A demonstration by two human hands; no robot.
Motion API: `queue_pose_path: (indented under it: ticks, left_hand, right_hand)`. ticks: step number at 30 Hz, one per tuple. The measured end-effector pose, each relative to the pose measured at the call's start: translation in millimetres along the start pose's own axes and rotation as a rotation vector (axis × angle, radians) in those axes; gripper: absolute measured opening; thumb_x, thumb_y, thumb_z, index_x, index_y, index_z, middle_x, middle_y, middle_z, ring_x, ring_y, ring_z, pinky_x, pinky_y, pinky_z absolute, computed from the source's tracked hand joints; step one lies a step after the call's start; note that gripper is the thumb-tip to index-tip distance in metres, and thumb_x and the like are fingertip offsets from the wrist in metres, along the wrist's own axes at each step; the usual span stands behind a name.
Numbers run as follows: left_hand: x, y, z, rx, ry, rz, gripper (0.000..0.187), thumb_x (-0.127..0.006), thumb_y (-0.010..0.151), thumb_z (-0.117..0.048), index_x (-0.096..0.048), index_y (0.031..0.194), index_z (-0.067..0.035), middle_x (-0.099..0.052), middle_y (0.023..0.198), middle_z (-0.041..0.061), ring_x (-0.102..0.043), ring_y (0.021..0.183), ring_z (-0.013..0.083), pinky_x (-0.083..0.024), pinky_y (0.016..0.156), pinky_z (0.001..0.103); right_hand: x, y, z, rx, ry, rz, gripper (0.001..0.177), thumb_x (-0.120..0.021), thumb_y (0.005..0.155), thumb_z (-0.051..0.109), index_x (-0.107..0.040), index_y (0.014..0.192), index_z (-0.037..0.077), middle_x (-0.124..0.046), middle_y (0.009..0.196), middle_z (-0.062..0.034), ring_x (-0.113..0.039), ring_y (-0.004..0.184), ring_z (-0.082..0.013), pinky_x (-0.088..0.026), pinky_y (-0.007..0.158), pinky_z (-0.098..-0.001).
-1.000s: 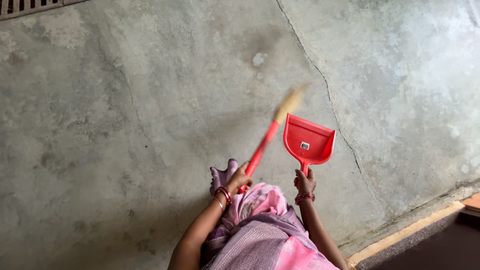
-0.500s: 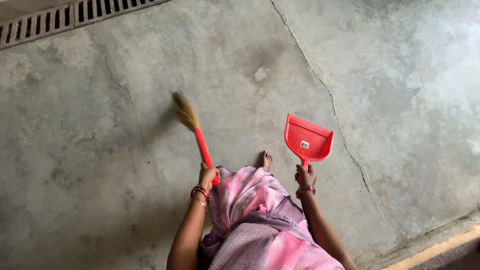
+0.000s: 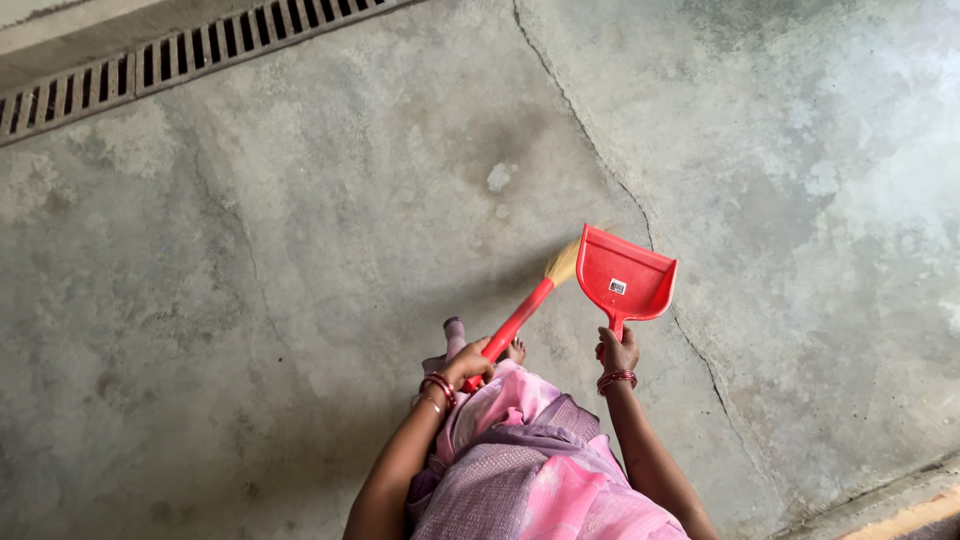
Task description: The person sweeps debris into a red dustpan using a broom on a concrete floor.
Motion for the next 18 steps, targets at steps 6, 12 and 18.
queue_pose_path:
  ticks: [6,12,18]
  left_hand:
    - [23.9,4.7,-53.1,-0.172,-0.121,-0.26,0.103,-0.062,0.067,0.013,-0.035,0.158,-0.027,-0.066,0.089,0.007,-0.063,0.049,0.0198,-0.052,0.04,0.033]
    - [82.3,32.5,-104.9,-0.113,-0.307,-0.48,0.086,-0.057,0.071,0.013,-0.032,0.147,-0.018,-0.059,0.072,0.013,-0.057,0.044,0.0209,-0.047,0.037,0.036]
    - [117.6,106.1,-151.7,-0.044,-0.38,-0.403,0.063,-0.058,0.072,0.014,-0.033,0.128,-0.002,-0.055,0.07,0.014,-0.056,0.042,0.0242,-0.046,0.034,0.039]
  right_hand:
    - [-5.3,43.2,28.2,0.061,0.061,0.003,0.036,-0.073,0.086,0.012,-0.062,0.119,0.003,-0.065,0.079,-0.0057,-0.057,0.051,-0.0125,-0.044,0.042,-0.0278]
    - [-16.5,68.6,40.8,0.072,0.08,-0.011,0.035,-0.073,0.087,0.012,-0.063,0.118,0.003,-0.064,0.077,-0.0054,-0.056,0.049,-0.0119,-0.042,0.041,-0.0277]
    - [-18.1,87.6,61.6,0.075,0.085,-0.14,0.032,-0.074,0.086,0.013,-0.063,0.115,0.003,-0.066,0.077,-0.0061,-0.056,0.048,-0.0129,-0.042,0.041,-0.028]
Point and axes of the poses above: each hand's wrist, its own y-axis towards the middle knuckle, its own x-axis out of the back of the hand, z = x × y, the point moved 2 cm from there along y, towards the middle knuckle
